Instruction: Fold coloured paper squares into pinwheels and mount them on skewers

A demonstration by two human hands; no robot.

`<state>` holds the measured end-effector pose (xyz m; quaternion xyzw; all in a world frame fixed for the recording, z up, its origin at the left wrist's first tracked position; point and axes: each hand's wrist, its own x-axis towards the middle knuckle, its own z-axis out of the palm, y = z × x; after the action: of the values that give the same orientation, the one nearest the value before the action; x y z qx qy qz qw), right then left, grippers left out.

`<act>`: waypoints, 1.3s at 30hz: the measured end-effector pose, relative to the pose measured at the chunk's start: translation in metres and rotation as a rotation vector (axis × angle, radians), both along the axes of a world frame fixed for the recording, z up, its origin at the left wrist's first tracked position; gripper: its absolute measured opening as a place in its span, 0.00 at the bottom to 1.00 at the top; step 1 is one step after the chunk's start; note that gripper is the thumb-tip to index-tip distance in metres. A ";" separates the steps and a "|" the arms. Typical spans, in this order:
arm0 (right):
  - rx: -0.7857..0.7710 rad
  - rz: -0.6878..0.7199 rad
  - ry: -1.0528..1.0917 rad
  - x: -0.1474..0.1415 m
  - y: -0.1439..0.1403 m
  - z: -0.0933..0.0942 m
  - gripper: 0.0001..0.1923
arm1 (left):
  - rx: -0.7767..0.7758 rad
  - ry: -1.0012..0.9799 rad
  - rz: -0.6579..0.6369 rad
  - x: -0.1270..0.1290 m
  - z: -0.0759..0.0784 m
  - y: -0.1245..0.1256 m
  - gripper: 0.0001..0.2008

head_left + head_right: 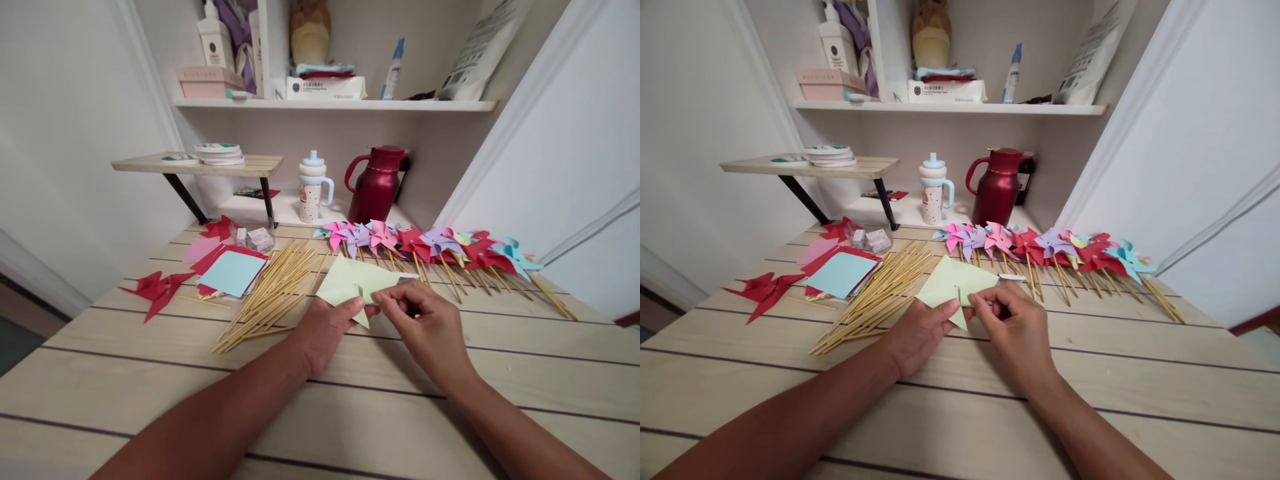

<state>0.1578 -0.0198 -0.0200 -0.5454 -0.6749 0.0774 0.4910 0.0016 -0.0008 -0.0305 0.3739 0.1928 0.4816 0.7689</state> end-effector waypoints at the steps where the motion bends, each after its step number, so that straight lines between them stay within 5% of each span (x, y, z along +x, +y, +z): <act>1: 0.007 0.000 -0.009 0.000 0.000 0.000 0.10 | 0.008 0.013 -0.005 0.000 0.000 0.001 0.17; 28: 0.136 -0.032 -0.024 0.005 -0.011 0.018 0.04 | 0.158 0.465 0.250 -0.003 0.013 -0.007 0.07; 31: 0.120 -0.060 0.067 0.018 -0.006 0.022 0.14 | 0.165 0.548 0.263 -0.003 0.012 -0.005 0.06; 35: -0.103 0.153 0.329 0.035 0.005 0.019 0.36 | 0.230 0.723 0.279 -0.006 0.008 -0.002 0.08; 39: -0.123 0.285 0.216 0.037 0.006 0.015 0.53 | 0.378 0.951 0.338 -0.009 0.006 -0.002 0.09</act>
<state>0.1949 -0.0135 -0.0046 -0.4619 -0.6827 0.2453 0.5103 -0.0071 -0.0028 -0.0250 0.6463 0.4871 0.4027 0.4277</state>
